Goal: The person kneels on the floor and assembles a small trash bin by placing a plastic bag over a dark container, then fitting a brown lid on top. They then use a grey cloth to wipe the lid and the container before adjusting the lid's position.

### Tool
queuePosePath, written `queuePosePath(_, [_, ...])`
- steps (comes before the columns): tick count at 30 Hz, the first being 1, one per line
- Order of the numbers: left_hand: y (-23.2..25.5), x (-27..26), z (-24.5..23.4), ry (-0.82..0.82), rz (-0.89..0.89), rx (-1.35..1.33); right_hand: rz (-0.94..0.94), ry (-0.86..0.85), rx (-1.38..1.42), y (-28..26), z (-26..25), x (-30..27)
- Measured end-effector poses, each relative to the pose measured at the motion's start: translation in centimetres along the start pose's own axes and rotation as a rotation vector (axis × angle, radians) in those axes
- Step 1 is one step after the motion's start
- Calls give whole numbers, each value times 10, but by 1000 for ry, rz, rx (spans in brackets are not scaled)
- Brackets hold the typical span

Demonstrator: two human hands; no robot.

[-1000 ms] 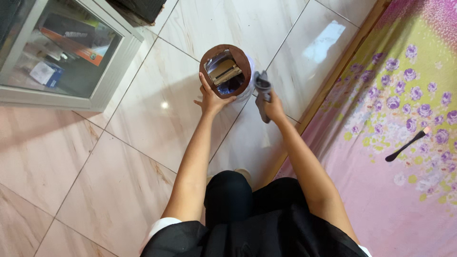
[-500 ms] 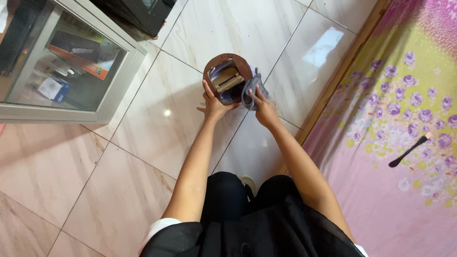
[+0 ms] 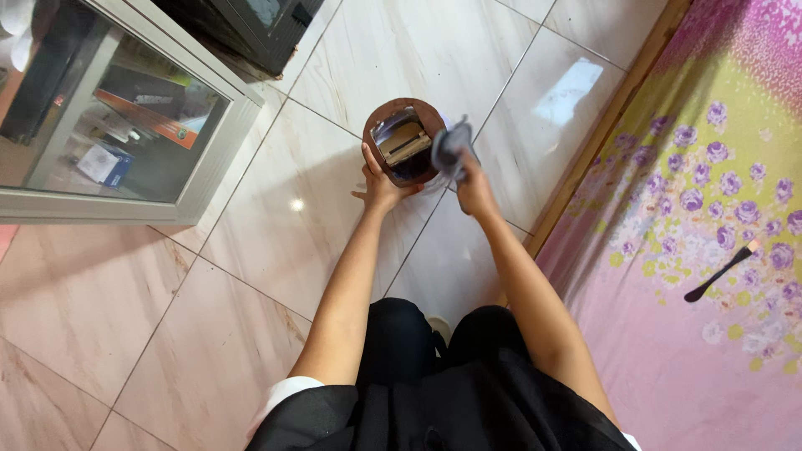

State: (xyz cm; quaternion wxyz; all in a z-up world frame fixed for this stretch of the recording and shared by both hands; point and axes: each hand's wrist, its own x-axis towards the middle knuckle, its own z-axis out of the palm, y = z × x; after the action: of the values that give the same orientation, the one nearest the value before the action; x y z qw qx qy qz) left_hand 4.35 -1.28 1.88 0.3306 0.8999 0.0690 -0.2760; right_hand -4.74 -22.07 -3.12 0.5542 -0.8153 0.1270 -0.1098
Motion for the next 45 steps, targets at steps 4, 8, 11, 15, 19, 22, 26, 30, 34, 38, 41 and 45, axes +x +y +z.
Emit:
queuePosePath(4, [1, -7, -1, 21, 42, -18, 55, -189, -271, 3, 2, -11])
queuePosePath(8, [1, -5, -3, 8, 20, -2, 145, -188, -76, 11, -15, -7])
queuePosePath(11, [3, -2, -3, 4, -11, 27, 101, -164, -70, 3, -16, -4])
queuePosePath(15, [2, 0, -4, 16, -10, 55, 41, -238, -357, -28, -5, -1])
queuePosePath(19, [-1, 5, -3, -15, -15, 63, 153, -299, -466, -54, -4, -1])
queuePosePath(22, [-2, 10, -1, -12, -15, 53, 220, -312, -542, -56, 0, -4])
queuePosePath(26, [-6, 16, 2, -34, -7, 60, 13, -264, -404, -27, 4, -16])
queuePosePath(30, [-10, 21, 0, -38, 33, 68, -162, -287, -474, 8, -15, -15])
queuePosePath(34, [-9, 19, -3, -54, -7, 83, 415, -2, -105, 8, -28, 1])
queuePosePath(38, [-5, 13, -3, -58, -34, 88, 141, 133, -163, -19, -16, 20])
queuePosePath(41, [-7, 16, -3, -61, -32, 75, 42, -18, -200, -37, -5, 25])
queuePosePath(45, [-18, 25, 0, -38, 7, 54, 186, -214, -391, -45, 3, 10])
